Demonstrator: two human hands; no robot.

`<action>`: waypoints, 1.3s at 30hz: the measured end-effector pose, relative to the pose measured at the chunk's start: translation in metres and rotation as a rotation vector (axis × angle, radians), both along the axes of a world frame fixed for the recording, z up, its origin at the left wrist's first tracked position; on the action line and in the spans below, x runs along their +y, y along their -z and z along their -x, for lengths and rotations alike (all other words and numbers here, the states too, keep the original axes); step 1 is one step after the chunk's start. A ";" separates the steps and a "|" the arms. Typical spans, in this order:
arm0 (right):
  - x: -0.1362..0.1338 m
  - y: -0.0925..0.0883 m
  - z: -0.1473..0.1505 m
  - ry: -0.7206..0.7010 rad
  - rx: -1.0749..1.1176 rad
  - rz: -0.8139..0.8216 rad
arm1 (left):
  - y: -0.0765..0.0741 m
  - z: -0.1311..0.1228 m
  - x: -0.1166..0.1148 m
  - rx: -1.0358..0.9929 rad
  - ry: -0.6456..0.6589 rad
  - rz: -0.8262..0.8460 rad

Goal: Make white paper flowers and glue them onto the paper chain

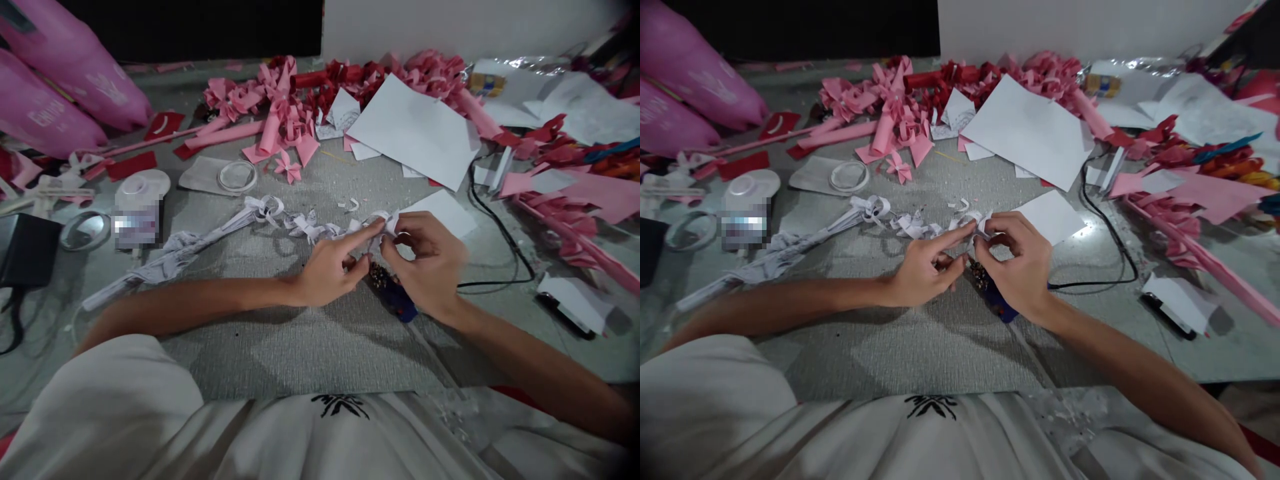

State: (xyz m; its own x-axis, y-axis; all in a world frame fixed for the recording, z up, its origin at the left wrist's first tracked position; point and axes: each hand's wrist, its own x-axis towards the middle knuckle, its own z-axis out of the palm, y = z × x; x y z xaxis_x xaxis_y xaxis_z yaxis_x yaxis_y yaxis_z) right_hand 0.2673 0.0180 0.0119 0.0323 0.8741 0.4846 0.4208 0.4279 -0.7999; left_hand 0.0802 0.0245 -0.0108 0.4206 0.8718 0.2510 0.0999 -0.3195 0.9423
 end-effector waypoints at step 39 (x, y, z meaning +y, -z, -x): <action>0.029 -0.010 -0.033 -0.104 -0.273 -0.150 | -0.048 0.010 0.046 -0.220 -0.217 0.494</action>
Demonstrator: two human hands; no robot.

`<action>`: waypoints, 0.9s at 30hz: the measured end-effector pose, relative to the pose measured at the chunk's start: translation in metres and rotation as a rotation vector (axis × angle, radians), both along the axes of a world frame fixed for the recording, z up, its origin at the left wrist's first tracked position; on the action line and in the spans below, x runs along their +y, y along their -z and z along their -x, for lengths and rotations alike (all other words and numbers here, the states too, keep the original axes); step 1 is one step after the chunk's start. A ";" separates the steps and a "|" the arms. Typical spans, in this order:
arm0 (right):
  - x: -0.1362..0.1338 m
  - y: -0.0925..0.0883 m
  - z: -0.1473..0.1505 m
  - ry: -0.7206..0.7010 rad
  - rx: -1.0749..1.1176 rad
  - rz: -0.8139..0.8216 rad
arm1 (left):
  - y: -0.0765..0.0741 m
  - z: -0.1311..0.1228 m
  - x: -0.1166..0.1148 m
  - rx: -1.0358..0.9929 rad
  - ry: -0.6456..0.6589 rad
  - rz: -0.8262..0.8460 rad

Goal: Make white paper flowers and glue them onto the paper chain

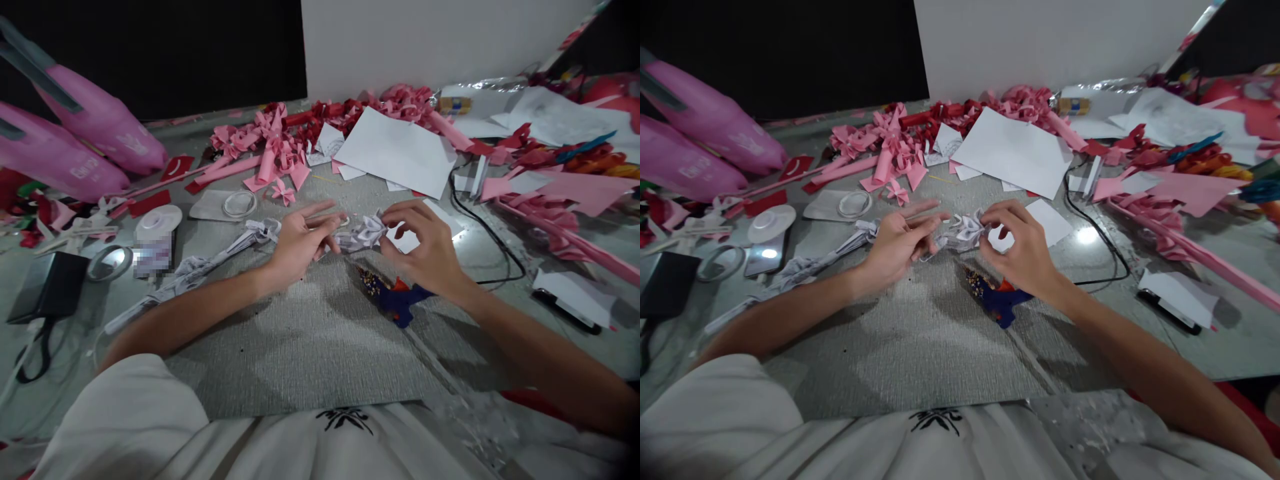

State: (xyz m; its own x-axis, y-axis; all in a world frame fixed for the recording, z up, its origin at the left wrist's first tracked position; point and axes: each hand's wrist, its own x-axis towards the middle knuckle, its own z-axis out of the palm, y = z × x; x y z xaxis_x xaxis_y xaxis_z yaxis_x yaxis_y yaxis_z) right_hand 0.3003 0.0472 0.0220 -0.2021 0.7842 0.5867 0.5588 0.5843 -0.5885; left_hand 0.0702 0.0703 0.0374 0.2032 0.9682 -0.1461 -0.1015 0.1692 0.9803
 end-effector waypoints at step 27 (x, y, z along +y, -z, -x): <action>0.010 -0.003 -0.007 0.054 0.632 0.764 | -0.018 0.006 -0.025 0.400 0.380 -0.255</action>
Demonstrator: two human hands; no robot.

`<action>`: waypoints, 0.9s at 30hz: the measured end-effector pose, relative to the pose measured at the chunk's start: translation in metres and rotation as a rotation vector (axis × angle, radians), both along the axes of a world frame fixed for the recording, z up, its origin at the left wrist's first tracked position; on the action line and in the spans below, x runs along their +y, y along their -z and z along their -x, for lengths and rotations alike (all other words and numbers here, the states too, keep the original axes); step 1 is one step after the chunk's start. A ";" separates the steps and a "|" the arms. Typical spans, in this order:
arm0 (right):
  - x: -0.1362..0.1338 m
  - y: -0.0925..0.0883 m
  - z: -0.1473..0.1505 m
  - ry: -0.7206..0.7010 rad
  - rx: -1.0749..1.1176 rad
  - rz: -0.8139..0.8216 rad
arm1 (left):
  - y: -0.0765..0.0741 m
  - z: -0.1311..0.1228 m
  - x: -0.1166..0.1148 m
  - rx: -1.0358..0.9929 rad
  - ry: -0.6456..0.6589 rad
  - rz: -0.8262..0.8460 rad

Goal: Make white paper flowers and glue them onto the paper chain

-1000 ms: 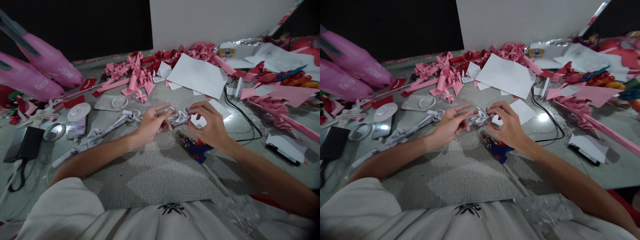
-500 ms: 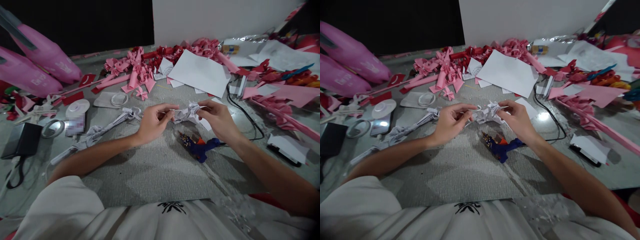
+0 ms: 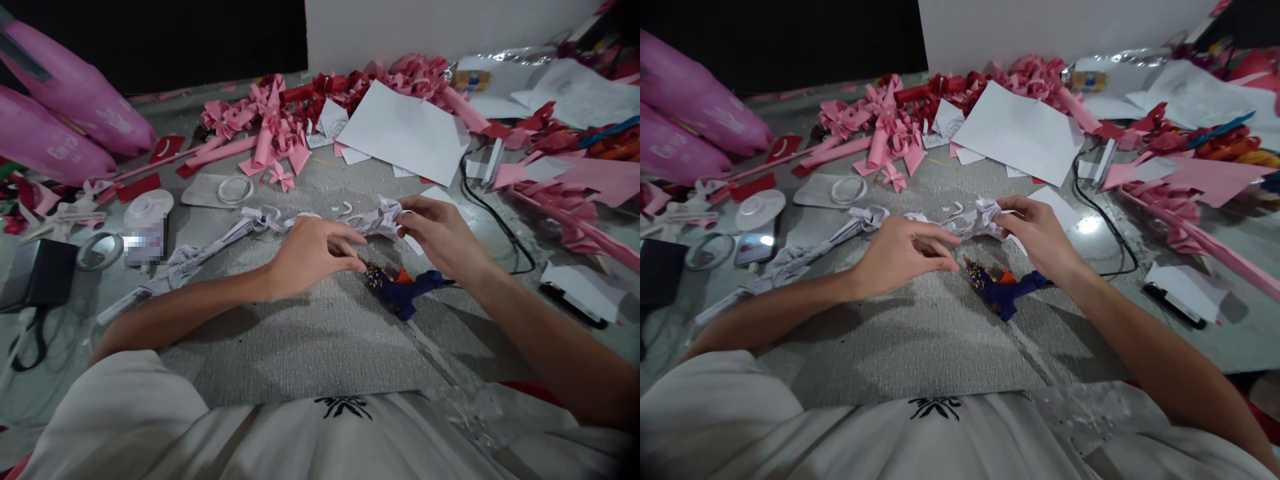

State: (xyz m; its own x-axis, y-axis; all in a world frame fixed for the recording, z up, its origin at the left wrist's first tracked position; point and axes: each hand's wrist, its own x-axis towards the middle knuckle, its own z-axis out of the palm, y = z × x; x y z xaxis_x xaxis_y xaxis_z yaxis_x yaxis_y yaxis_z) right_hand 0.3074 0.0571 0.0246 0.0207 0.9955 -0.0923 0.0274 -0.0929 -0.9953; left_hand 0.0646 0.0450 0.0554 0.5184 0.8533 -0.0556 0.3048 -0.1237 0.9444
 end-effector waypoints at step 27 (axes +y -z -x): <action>-0.022 0.013 0.018 -0.203 -0.291 -0.321 | 0.005 -0.007 0.010 -0.176 0.008 0.318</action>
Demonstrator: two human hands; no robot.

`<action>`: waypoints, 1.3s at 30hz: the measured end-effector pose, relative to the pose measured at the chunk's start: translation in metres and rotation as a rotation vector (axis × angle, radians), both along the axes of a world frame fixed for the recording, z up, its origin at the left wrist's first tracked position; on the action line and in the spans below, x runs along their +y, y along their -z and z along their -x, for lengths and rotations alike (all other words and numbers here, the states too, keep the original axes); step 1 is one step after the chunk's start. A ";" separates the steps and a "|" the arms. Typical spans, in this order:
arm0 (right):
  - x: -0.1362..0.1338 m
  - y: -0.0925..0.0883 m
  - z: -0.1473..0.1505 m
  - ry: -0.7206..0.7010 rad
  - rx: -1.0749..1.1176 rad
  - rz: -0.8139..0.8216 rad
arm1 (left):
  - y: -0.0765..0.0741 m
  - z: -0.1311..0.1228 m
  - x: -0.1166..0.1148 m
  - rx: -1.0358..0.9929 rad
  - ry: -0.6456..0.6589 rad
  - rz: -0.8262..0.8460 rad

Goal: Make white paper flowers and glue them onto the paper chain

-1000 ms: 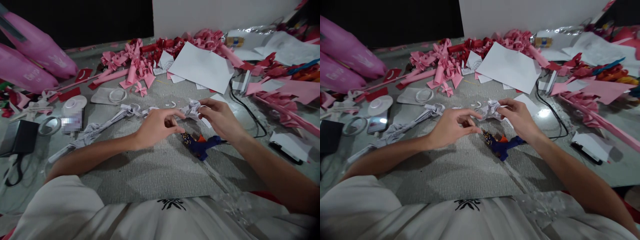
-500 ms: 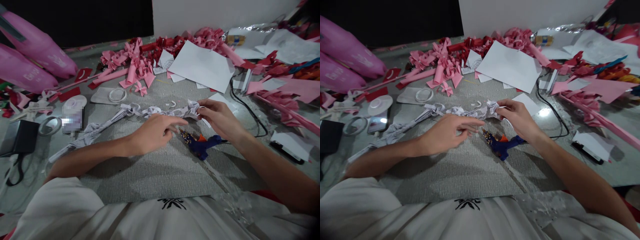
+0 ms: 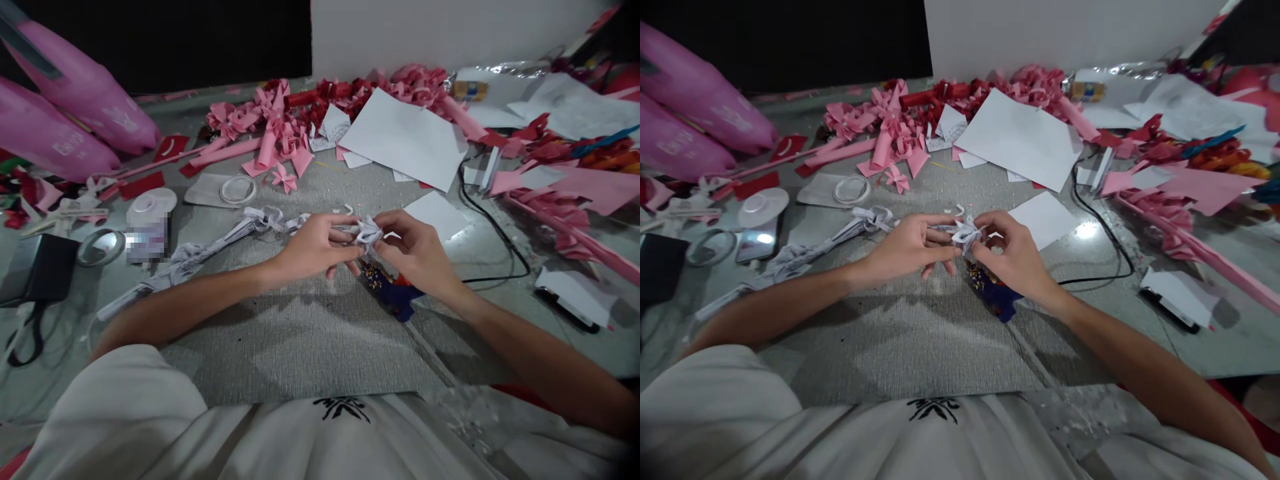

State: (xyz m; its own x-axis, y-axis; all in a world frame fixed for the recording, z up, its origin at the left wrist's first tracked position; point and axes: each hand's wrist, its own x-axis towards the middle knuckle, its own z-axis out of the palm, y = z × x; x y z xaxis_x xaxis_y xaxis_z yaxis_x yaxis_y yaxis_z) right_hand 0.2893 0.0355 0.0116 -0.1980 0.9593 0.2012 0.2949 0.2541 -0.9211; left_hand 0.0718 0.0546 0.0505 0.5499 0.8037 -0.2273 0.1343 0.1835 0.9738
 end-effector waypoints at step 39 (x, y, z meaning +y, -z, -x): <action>-0.019 -0.001 0.013 0.079 -0.411 -0.609 | 0.017 -0.003 -0.020 -0.086 -0.016 -0.034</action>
State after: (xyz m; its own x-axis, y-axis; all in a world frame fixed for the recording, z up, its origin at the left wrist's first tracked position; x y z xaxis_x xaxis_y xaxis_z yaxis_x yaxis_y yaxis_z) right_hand 0.2766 0.0170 0.0126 -0.3076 0.7158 0.6269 0.6245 0.6489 -0.4347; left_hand 0.0749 0.0351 0.0338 0.5534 0.8189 -0.1521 0.0475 0.1513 0.9873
